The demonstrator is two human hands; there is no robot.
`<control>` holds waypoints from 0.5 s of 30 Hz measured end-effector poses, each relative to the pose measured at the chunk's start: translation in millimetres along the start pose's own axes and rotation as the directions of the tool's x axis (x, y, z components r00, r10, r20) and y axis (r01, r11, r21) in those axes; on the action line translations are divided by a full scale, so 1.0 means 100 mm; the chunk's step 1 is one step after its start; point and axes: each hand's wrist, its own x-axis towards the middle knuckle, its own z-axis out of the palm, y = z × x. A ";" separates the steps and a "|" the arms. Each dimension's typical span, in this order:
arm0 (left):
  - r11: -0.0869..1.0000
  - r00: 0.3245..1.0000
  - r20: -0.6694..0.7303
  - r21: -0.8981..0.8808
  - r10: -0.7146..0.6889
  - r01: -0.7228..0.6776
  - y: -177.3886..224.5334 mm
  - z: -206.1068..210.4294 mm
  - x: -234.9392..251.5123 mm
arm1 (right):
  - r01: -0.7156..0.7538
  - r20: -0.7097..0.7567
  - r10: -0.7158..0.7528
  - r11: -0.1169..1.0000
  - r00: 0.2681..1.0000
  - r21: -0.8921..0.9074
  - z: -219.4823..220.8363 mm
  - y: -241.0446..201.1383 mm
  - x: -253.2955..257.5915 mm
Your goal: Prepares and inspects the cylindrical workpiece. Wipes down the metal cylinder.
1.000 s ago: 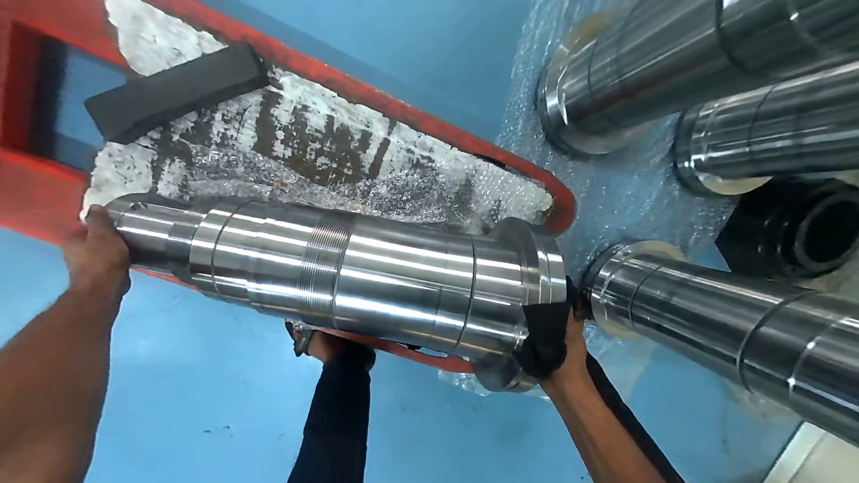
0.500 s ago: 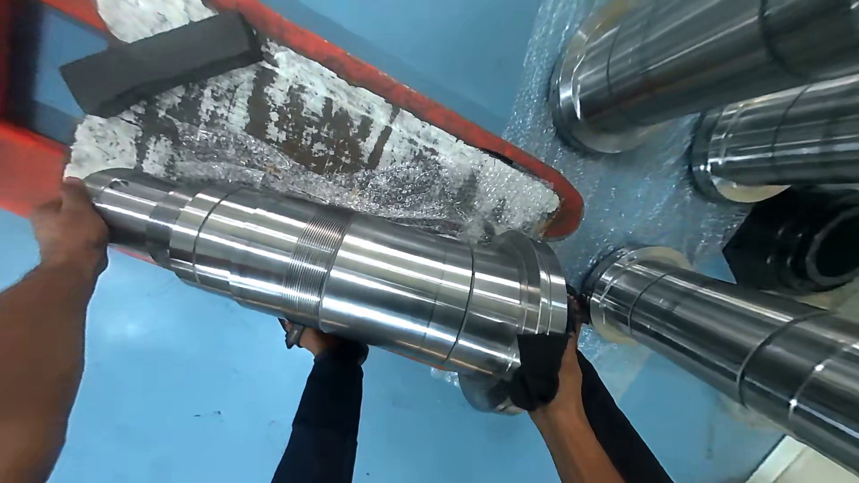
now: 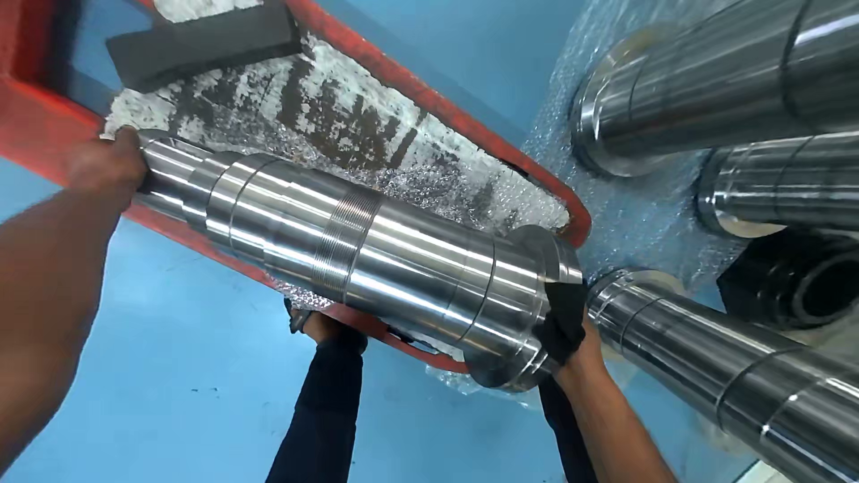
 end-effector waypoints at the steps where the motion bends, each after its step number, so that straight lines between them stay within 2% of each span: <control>1: 0.999 1.000 -0.001 0.039 0.000 0.000 0.09 -0.03 -0.04 | 0.004 0.021 -0.004 1.000 1.000 -0.017 0.01 -0.07 0.03; 5: 1.000 1.000 -0.009 0.023 -0.009 0.009 0.25 -0.05 -0.07 | 0.023 0.078 -0.019 0.998 0.997 -0.051 0.05 -0.26 0.08; 9: 0.992 1.000 0.000 -0.124 0.018 -0.018 0.16 -0.03 0.06 | 0.018 0.060 -0.017 1.000 0.998 -0.015 0.08 -0.27 0.15; 12: 0.966 0.997 -0.002 -0.246 0.080 -0.078 0.14 -0.10 -0.15 | 0.029 0.060 -0.032 0.999 0.998 0.038 0.10 -0.20 0.14; 15: 0.914 0.988 -0.116 -0.383 0.098 -0.135 0.00 -0.01 -0.46 | 0.076 0.039 -0.077 0.997 0.996 0.007 0.06 -0.06 0.15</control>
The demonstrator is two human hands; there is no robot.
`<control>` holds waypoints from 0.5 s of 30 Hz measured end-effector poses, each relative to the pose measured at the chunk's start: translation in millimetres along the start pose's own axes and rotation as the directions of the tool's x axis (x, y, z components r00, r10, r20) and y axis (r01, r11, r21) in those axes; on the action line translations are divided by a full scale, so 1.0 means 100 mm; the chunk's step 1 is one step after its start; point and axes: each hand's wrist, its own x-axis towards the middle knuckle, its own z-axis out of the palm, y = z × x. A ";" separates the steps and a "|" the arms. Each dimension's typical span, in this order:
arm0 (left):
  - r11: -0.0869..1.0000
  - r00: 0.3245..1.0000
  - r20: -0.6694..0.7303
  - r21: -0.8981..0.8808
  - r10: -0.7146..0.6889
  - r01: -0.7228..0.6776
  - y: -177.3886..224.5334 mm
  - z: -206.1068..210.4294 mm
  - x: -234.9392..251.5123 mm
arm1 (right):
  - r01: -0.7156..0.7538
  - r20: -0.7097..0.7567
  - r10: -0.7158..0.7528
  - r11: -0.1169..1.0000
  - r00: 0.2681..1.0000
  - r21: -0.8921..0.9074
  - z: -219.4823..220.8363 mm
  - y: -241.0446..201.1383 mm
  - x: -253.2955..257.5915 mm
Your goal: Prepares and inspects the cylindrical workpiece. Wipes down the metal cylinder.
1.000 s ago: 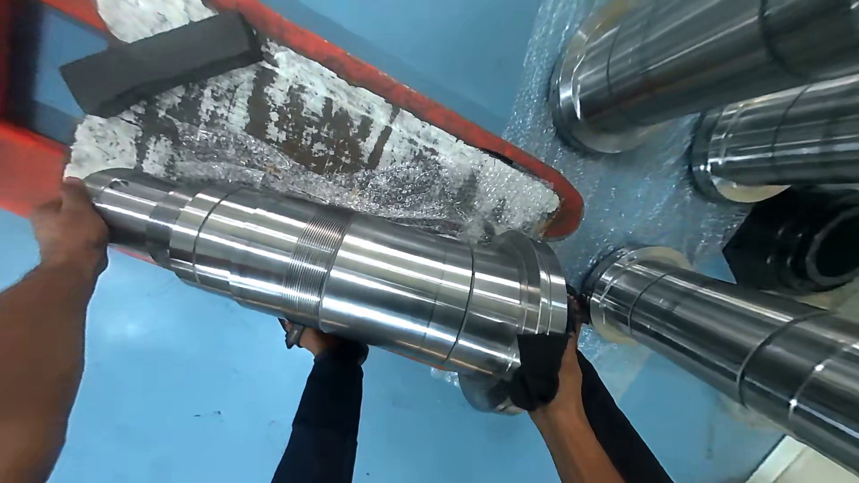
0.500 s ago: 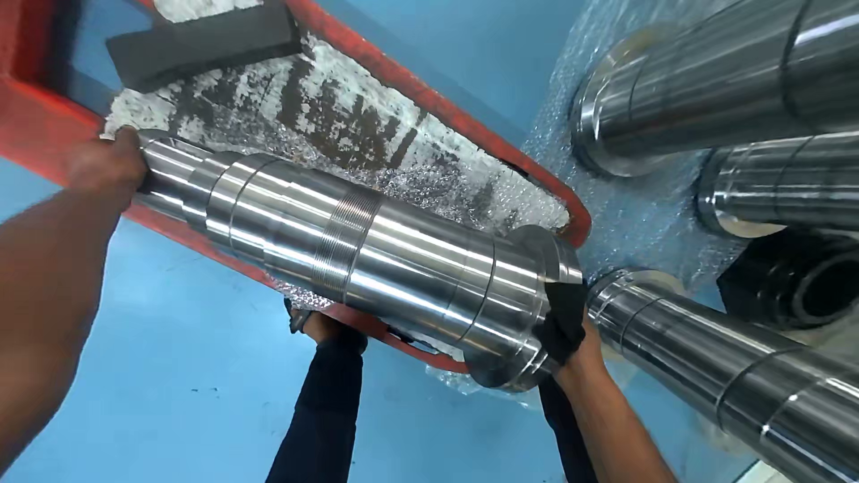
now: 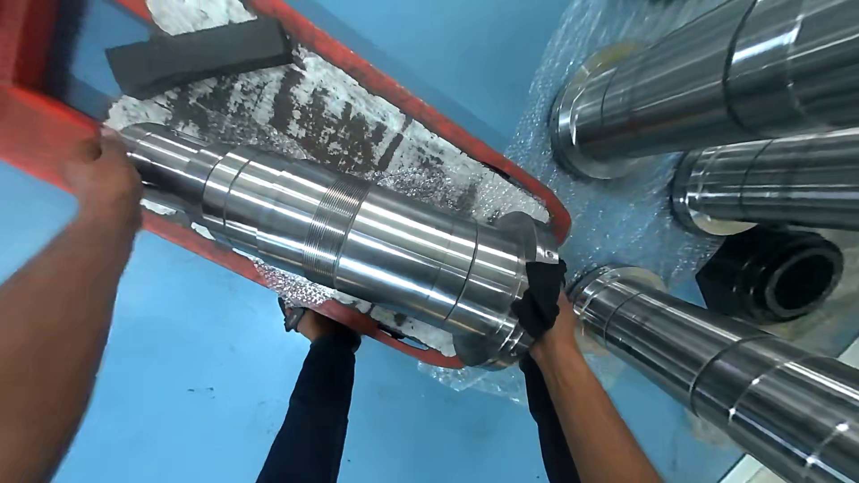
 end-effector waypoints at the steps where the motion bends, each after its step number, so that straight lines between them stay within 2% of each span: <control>1: 0.998 0.997 -0.064 -0.040 0.035 -0.038 -0.07 -0.01 -0.20 | 0.005 -0.006 -0.005 1.000 1.000 -0.025 -0.01 0.04 0.01; 3: 0.986 0.982 -0.180 -0.145 0.057 -0.084 -0.26 -0.01 -0.77 | 0.020 -0.013 -0.021 0.993 1.000 -0.117 -0.05 0.10 -0.02; 5: 0.959 0.983 -0.179 -0.282 -0.038 -0.015 -0.46 0.10 -1.52 | 0.076 0.019 -0.073 0.954 0.997 -0.290 -0.10 0.08 -0.09; 6: 0.939 0.986 -0.118 -0.336 -0.116 0.070 -0.54 0.22 -1.93 | 0.107 0.068 -0.087 0.907 0.994 -0.407 -0.15 0.04 -0.12; 8: 0.872 0.954 0.129 -0.388 -0.270 0.299 -0.61 0.54 -2.84 | 0.179 0.147 -0.110 0.748 0.983 -0.639 -0.24 -0.04 -0.08; 9: 0.816 0.897 0.278 -0.383 -0.344 0.432 -0.58 0.73 -3.26 | 0.202 0.187 -0.094 0.662 0.978 -0.722 -0.29 -0.09 0.00; 11: 0.650 0.692 0.540 -0.312 -0.478 0.693 -0.51 1.16 -3.91 | 0.260 0.280 -0.059 0.585 0.958 -0.768 -0.40 -0.21 0.25; 13: 0.432 0.449 0.696 -0.217 -0.560 0.876 -0.38 1.57 -4.30 | 0.334 0.322 -0.142 0.648 0.936 -0.684 -0.45 -0.32 0.60; 14: 0.344 0.358 0.749 -0.185 -0.558 0.921 -0.31 1.77 -4.39 | 0.392 0.335 -0.224 0.687 0.915 -0.612 -0.42 -0.37 0.84; 15: 0.299 0.303 0.795 -0.161 -0.525 0.941 -0.23 1.95 -4.43 | 0.448 0.359 -0.291 0.731 0.887 -0.515 -0.34 -0.45 1.10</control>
